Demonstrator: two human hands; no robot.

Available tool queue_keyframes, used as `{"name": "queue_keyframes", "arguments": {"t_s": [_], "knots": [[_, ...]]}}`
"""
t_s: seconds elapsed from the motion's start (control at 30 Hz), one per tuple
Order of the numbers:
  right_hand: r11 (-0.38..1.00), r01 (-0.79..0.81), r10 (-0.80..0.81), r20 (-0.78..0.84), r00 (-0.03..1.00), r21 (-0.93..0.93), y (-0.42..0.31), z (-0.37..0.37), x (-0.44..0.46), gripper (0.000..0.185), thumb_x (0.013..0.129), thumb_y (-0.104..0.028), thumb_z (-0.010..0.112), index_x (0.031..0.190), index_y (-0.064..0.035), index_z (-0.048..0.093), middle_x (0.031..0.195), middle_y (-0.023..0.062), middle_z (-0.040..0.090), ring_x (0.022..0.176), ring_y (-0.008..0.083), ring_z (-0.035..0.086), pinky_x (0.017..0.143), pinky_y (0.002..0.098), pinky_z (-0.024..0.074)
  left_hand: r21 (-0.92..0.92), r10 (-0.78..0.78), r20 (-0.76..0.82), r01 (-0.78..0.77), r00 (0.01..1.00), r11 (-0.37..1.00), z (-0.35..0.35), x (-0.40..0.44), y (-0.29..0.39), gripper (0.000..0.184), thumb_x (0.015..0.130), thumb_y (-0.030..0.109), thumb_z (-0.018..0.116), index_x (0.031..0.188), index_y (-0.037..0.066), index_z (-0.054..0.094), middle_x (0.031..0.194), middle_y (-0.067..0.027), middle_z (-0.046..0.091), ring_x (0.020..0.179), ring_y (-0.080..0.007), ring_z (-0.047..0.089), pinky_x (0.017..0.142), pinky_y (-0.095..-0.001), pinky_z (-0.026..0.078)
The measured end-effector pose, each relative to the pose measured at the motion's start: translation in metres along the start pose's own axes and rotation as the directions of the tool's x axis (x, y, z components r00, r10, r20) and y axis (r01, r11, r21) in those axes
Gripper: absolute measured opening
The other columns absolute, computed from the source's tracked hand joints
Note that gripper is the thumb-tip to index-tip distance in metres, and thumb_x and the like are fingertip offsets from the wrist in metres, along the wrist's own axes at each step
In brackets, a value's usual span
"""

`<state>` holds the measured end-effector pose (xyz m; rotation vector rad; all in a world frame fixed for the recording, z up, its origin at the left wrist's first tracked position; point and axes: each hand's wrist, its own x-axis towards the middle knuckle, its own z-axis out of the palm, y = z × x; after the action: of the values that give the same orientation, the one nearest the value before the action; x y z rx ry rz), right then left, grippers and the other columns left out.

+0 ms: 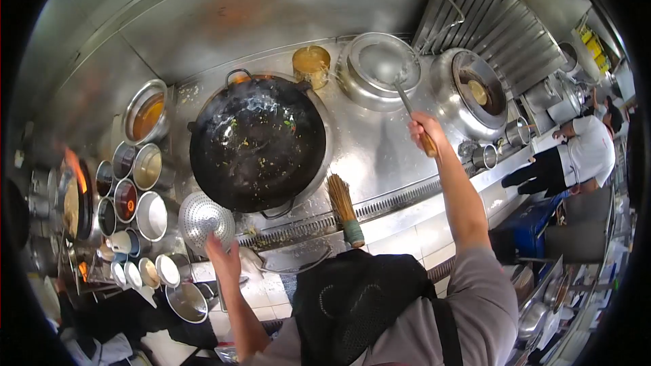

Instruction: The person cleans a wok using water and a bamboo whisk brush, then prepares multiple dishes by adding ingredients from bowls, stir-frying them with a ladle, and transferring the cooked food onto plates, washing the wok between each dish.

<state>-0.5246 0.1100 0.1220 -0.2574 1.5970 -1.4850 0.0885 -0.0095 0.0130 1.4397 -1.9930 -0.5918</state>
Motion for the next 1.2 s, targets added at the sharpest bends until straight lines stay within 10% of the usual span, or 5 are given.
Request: {"name": "queue_keyframes", "arguments": {"t_s": [0.13,0.5,0.8,0.9,1.2], "knots": [[0.965,-0.036,-0.013,0.184,0.983,0.260,-0.004,-0.002,-0.066,0.011,0.097,-0.016,0.054,0.089,-0.0103,0.049,0.058,-0.0053,0.041,0.042,0.0057,0.039,0.036,0.0217,0.0317,-0.567,0.097,0.051,-0.052,0.994,0.822,0.049,0.096,0.096,0.045,0.087,0.017,0.071,0.124,-0.002,0.054,0.111,-0.0143,0.059,0.096,-0.0233,0.061,0.085,-0.0350,0.050],[0.988,0.011,0.032,0.275,0.961,-0.153,-0.009,0.031,-0.142,0.056,0.093,-0.006,0.058,0.145,-0.0032,0.038,0.067,0.0027,0.053,0.041,0.0075,0.043,0.036,0.0233,0.0340,-0.260,-0.241,0.408,0.366,0.881,0.894,0.206,0.234,0.232,0.039,0.086,0.036,0.060,0.087,-0.002,0.067,0.084,-0.0199,0.070,0.075,-0.0319,0.070,0.077,-0.0410,0.055],[0.026,0.303,-0.606,0.226,0.763,-0.953,0.034,-0.069,0.074,0.040,0.088,-0.010,0.059,0.127,-0.0007,0.053,0.081,0.0219,0.069,0.070,0.0370,0.068,0.058,0.0444,0.0533,0.094,-0.195,0.436,0.171,0.879,0.981,0.114,0.195,0.120,0.056,0.077,0.017,0.063,0.132,0.006,0.055,0.128,-0.0232,0.059,0.119,-0.0363,0.057,0.103,-0.0405,0.042],[0.826,0.157,-0.088,0.152,0.985,-0.541,0.001,-0.082,0.102,0.019,0.090,-0.010,0.059,0.106,-0.0013,0.056,0.069,0.0085,0.062,0.056,0.0181,0.061,0.047,0.0318,0.0488,0.077,-0.144,0.449,0.122,0.882,0.990,0.113,0.198,0.101,0.053,0.079,0.019,0.064,0.130,0.005,0.057,0.123,-0.0218,0.063,0.115,-0.0354,0.060,0.099,-0.0400,0.045],[0.999,-0.045,0.040,0.246,0.968,0.012,-0.066,-0.040,-0.081,0.045,0.093,-0.009,0.058,0.133,-0.0001,0.038,0.067,-0.0005,0.046,0.044,0.0035,0.039,0.035,0.0209,0.0312,0.201,-0.010,0.364,-0.068,0.931,0.977,0.189,0.217,0.180,0.033,0.087,0.027,0.062,0.105,0.000,0.067,0.096,-0.0190,0.070,0.090,-0.0278,0.068,0.080,-0.0391,0.052]]}}
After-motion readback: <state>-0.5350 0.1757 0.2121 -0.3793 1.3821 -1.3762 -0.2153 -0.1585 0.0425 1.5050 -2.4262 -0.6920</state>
